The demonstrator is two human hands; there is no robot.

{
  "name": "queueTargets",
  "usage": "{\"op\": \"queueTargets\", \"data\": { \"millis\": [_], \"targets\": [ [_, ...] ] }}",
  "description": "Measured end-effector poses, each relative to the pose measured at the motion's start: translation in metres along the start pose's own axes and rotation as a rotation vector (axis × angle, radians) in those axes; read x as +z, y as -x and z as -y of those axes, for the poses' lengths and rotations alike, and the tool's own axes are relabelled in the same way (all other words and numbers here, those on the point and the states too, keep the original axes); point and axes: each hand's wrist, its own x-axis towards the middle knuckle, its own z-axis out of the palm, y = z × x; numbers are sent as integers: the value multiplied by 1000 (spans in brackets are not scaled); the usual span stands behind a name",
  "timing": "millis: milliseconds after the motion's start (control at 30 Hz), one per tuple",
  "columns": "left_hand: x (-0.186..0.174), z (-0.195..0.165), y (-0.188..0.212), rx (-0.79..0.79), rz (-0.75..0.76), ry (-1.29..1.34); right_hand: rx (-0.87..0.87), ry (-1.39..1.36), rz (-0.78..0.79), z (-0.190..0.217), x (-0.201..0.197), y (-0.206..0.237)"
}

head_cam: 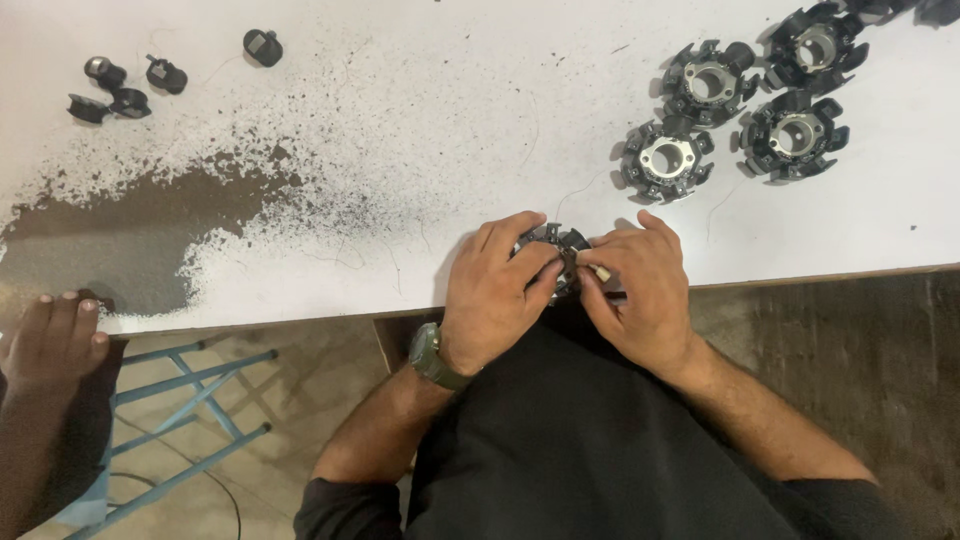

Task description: The person sits at a white table and assembles small black plastic hub components, pressing caps and inserts onto each hub body by hand while using a small handheld tool to help seat the parts. Finished assemblies are set aside on the table as the person works through the pile of parts one at a time.

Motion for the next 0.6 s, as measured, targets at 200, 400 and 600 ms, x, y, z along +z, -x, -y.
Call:
{"op": "queueTargets", "data": {
  "millis": [200,400,600],
  "targets": [
    [1,-2,2,4,-79,27,-79,109,-15,2,0,1],
    [-2,-1,-2,3,-38,24,-13,68,31,10,-5,-10],
    [0,-5,-2,-44,0,109,33,45,73,18,-11,-20]
  ]
}}
